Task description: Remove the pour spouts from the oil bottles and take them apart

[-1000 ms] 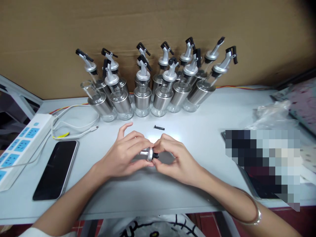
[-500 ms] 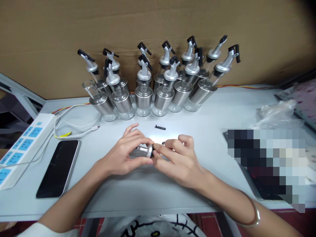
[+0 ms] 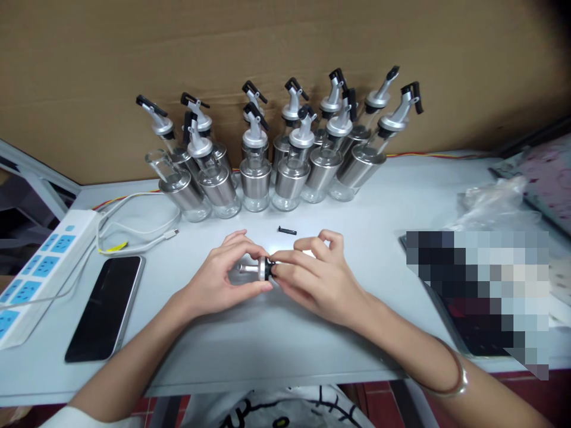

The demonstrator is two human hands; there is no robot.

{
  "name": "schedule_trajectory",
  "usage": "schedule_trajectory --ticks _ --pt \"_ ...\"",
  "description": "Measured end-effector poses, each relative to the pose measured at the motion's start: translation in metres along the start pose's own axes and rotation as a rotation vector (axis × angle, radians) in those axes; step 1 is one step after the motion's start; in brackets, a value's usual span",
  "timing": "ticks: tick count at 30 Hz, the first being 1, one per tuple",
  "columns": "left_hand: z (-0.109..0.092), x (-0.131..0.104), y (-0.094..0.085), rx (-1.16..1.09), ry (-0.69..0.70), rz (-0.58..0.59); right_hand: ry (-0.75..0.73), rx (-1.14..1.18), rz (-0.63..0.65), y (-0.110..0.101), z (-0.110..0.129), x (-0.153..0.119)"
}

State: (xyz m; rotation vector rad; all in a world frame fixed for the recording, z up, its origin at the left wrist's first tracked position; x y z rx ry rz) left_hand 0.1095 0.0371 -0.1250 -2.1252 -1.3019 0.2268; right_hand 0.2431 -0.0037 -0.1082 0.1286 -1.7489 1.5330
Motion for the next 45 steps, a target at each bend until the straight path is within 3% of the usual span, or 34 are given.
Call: schedule_trajectory --ticks 6,13,22,29,34,45 --pt "-0.010 -0.006 0.000 0.206 0.163 -0.085 0.407 0.425 0.005 0.011 -0.023 -0.012" --pt "-0.021 -0.015 0.009 0.384 0.367 -0.155 0.416 0.532 0.060 0.023 -0.016 -0.012" --pt "-0.022 -0.019 0.013 0.520 0.458 -0.203 0.395 0.481 -0.077 0.019 -0.016 -0.014" --pt "-0.025 -0.015 0.012 0.514 0.400 -0.145 0.356 0.453 -0.106 0.013 -0.015 -0.011" --pt "-0.026 -0.014 0.009 0.385 0.346 -0.057 0.335 0.446 -0.113 0.009 -0.014 -0.008" --pt "-0.008 -0.011 0.006 -0.038 -0.078 0.228 0.160 0.318 -0.155 -0.003 -0.005 -0.001"
Point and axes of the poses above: each hand's wrist, its own x-axis towards the middle knuckle, its own y-axis out of the palm, z = x × y, the point moved 7 cm from there along x, towards the middle knuckle, and after that the axes turned 12 degrees about -y, right-handed, at the moved point
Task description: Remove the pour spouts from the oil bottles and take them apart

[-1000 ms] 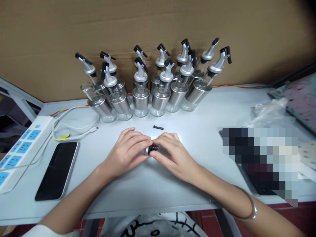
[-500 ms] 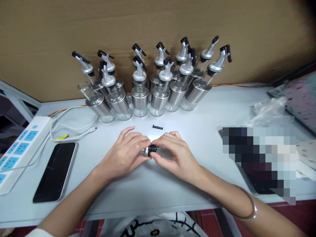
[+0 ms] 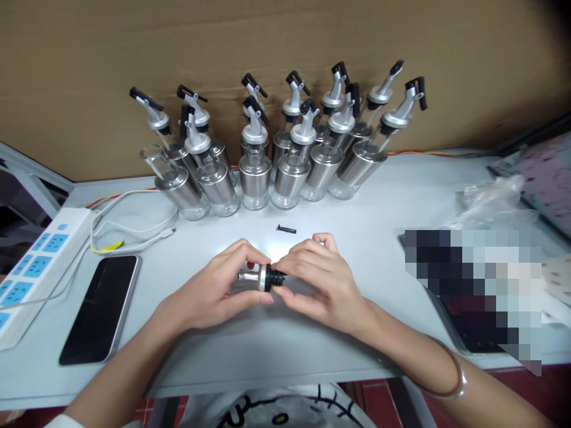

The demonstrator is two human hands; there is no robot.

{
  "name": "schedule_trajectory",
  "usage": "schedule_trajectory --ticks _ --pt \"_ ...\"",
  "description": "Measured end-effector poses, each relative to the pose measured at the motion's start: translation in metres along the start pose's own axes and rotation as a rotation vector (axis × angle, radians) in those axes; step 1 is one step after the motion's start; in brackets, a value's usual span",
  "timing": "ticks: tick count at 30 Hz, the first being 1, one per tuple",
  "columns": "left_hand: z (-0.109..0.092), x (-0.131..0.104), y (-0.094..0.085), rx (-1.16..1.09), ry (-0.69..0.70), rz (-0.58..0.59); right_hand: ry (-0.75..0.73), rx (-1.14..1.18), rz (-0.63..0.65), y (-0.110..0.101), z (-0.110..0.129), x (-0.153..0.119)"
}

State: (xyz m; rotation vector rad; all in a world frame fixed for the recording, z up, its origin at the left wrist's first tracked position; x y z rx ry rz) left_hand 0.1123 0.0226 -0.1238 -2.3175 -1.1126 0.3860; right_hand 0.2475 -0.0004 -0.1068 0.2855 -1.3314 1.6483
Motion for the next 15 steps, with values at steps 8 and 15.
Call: schedule_trajectory --ticks 8,15 --pt "0.006 0.001 0.003 -0.172 -0.197 0.141 -0.150 -0.054 -0.027 -0.002 0.008 -0.002" --pt "0.009 0.001 0.006 -0.315 -0.229 0.235 -0.247 -0.106 -0.012 -0.002 0.016 -0.002"
Point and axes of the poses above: each hand's wrist, its own x-axis towards the middle knuckle, its own y-axis out of the palm, z = x × y, the point moved 7 cm from there along x, towards the middle knuckle, and after that the axes turned 12 degrees about -y, right-handed, at the moved point
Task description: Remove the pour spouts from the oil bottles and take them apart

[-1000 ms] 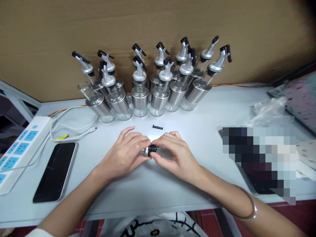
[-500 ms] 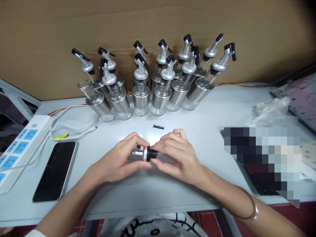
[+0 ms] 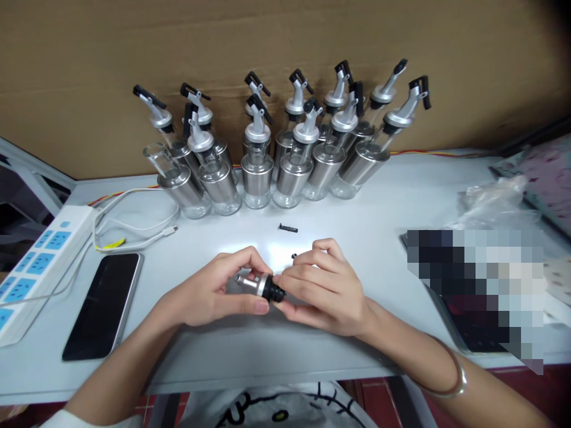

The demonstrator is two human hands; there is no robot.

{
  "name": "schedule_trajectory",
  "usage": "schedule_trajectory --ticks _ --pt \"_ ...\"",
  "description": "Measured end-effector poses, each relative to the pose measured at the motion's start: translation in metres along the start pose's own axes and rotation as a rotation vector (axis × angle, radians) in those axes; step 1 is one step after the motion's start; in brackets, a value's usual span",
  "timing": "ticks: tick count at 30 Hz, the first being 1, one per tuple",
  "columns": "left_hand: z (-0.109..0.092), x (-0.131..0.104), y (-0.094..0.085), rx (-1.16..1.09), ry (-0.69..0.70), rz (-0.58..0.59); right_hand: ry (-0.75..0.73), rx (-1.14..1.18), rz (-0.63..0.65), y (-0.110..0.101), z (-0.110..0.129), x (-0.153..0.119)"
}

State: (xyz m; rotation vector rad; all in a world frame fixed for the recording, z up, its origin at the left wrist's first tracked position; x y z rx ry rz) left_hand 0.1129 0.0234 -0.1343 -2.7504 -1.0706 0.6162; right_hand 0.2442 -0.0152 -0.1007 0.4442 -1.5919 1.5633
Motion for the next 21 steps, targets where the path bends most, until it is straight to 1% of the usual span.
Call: schedule_trajectory --ticks 5,9,16,21 --pt "0.0000 0.0017 0.0009 -0.104 -0.036 0.051 -0.070 -0.032 0.004 0.0004 0.0054 0.0013" --pt "-0.0004 0.0021 0.0026 -0.142 -0.051 0.080 -0.110 -0.069 0.010 -0.0003 0.0077 0.0011" --pt "0.0023 0.0029 0.0013 -0.122 -0.050 0.071 -0.128 -0.100 0.023 0.0002 0.0077 -0.0003" --pt "-0.0013 0.0019 0.0018 -0.123 -0.039 0.068 -0.130 -0.123 0.040 0.0008 0.0074 0.0005"
Point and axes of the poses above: each hand's wrist, its own x-axis towards the middle knuckle, its own y-axis out of the palm, z = x × y, the point moved 7 cm from there along x, towards the middle knuckle, and after that the axes turned 12 degrees about -y, right-handed, at the moved point
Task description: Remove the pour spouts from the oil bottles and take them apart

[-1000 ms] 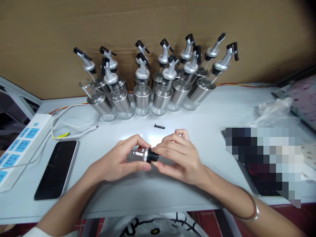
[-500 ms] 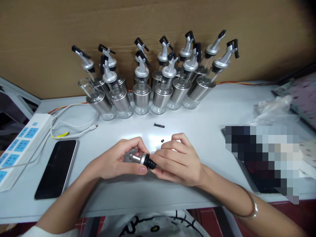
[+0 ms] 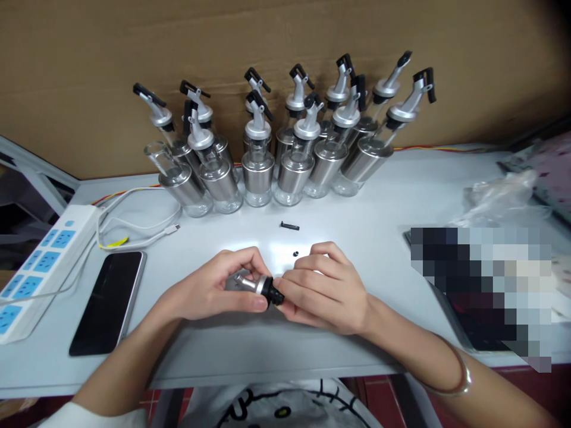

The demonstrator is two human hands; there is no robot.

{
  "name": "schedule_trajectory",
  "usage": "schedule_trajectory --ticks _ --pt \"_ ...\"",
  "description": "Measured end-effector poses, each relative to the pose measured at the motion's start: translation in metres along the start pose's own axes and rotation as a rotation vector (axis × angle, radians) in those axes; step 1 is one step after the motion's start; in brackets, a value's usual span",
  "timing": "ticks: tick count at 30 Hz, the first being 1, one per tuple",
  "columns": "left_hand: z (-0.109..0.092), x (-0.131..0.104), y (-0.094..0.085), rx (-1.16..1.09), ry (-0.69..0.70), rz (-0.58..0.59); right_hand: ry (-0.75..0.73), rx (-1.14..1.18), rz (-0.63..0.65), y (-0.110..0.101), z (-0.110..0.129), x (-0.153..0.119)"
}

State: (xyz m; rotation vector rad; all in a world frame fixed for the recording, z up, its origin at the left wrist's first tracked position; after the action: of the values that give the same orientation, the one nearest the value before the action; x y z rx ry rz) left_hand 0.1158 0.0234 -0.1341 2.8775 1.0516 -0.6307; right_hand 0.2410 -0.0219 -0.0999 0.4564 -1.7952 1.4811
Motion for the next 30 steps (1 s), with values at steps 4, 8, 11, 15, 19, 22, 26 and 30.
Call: schedule_trajectory --ticks 4,8,11,15,19,22,26,30 --pt "-0.002 0.000 0.001 0.000 0.009 -0.008 -0.013 0.012 0.011 0.000 0.001 0.000" --pt "-0.002 0.001 -0.001 -0.006 0.015 -0.016 -0.007 0.011 0.011 -0.001 0.000 0.000" --pt "-0.002 0.001 -0.003 -0.006 0.033 -0.029 0.000 0.012 -0.005 -0.001 -0.001 0.001" --pt "-0.003 0.000 -0.003 -0.007 0.044 -0.032 -0.005 0.014 -0.008 0.000 0.000 0.000" --pt "-0.002 -0.001 -0.002 -0.017 0.024 -0.029 -0.010 0.019 -0.012 0.000 0.001 -0.001" --pt "-0.001 -0.001 -0.001 0.027 0.052 -0.061 0.011 0.023 -0.012 0.000 -0.001 -0.002" --pt "-0.004 0.000 -0.006 0.194 0.254 -0.318 0.233 0.103 -0.062 -0.002 -0.021 -0.009" --pt "-0.010 -0.005 -0.005 0.426 0.557 -0.565 0.509 0.251 -0.141 0.001 -0.040 -0.021"
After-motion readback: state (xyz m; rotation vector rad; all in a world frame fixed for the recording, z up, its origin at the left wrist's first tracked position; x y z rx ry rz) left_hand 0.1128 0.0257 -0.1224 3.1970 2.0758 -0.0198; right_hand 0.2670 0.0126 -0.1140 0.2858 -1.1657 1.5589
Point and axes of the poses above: each hand's wrist, its own x-axis towards the middle knuckle, its own y-axis out of the palm, z = x × y, the point moved 7 cm from there along x, towards the middle knuckle, and after that the axes turned 12 degrees about -y, right-handed, at the moved point
